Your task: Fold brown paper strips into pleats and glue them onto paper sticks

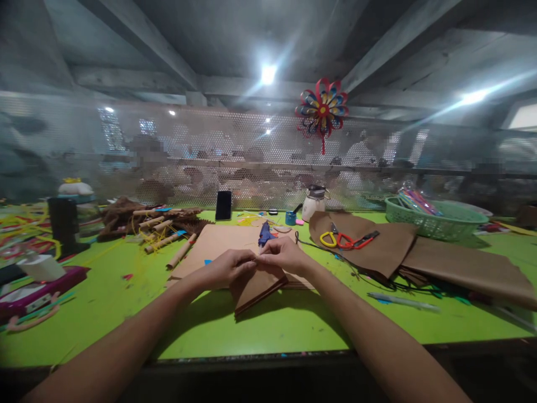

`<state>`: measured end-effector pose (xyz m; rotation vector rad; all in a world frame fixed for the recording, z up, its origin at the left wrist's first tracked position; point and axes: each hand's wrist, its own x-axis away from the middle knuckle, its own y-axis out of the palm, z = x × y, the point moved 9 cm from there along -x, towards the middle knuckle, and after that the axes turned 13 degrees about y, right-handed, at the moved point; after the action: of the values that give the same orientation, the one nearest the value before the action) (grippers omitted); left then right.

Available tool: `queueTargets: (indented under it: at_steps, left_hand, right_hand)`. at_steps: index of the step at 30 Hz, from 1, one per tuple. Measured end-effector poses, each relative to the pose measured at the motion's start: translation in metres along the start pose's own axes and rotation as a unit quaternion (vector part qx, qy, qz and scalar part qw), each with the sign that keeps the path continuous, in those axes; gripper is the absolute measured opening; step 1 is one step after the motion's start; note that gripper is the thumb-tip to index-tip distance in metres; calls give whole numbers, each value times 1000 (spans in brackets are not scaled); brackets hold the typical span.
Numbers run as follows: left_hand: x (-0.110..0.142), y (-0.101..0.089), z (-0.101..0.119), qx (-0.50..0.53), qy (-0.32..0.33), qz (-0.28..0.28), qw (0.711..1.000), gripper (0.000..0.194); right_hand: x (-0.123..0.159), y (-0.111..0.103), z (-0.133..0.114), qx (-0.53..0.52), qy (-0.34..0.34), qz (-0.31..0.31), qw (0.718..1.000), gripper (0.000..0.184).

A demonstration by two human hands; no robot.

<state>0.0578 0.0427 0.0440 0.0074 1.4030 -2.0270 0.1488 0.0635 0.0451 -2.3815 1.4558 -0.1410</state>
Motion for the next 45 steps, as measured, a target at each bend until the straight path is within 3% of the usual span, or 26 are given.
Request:
queueTargets:
  at_steps: [7, 16, 22, 29, 35, 38, 41, 45]
  left_hand:
    - [3, 1, -10, -25, -31, -16, 999, 34]
    - [2, -6, 6, 4, -1, -17, 1000, 34]
    - [15, 3, -13, 89, -99, -41, 990, 38]
    - [18, -2, -3, 144, -96, -48, 984, 32]
    - [15, -2, 8, 364, -70, 2, 929, 32]
    - [14, 3, 14, 440, -69, 1, 895, 32]
    - [14, 13, 22, 481, -74, -40, 873, 32]
    - [16, 25, 31, 521, -83, -84, 845, 30]
  right_hand:
    - [-1, -14, -2, 9, -3, 78, 997, 33]
    - [-8, -20, 12, 13, 13, 22, 1000, 38]
    - [-9, -24, 15, 28, 4, 1, 1000, 42]
    - [-7, -26, 13, -30, 16, -7, 999, 38]
    - [7, -33, -11, -244, -16, -14, 970, 34]
    - [13, -18, -18, -220, -18, -60, 974, 41]
    - [16, 3, -18, -179, 1, -118, 977, 47]
    - [24, 15, -31, -148, -46, -159, 975, 39]
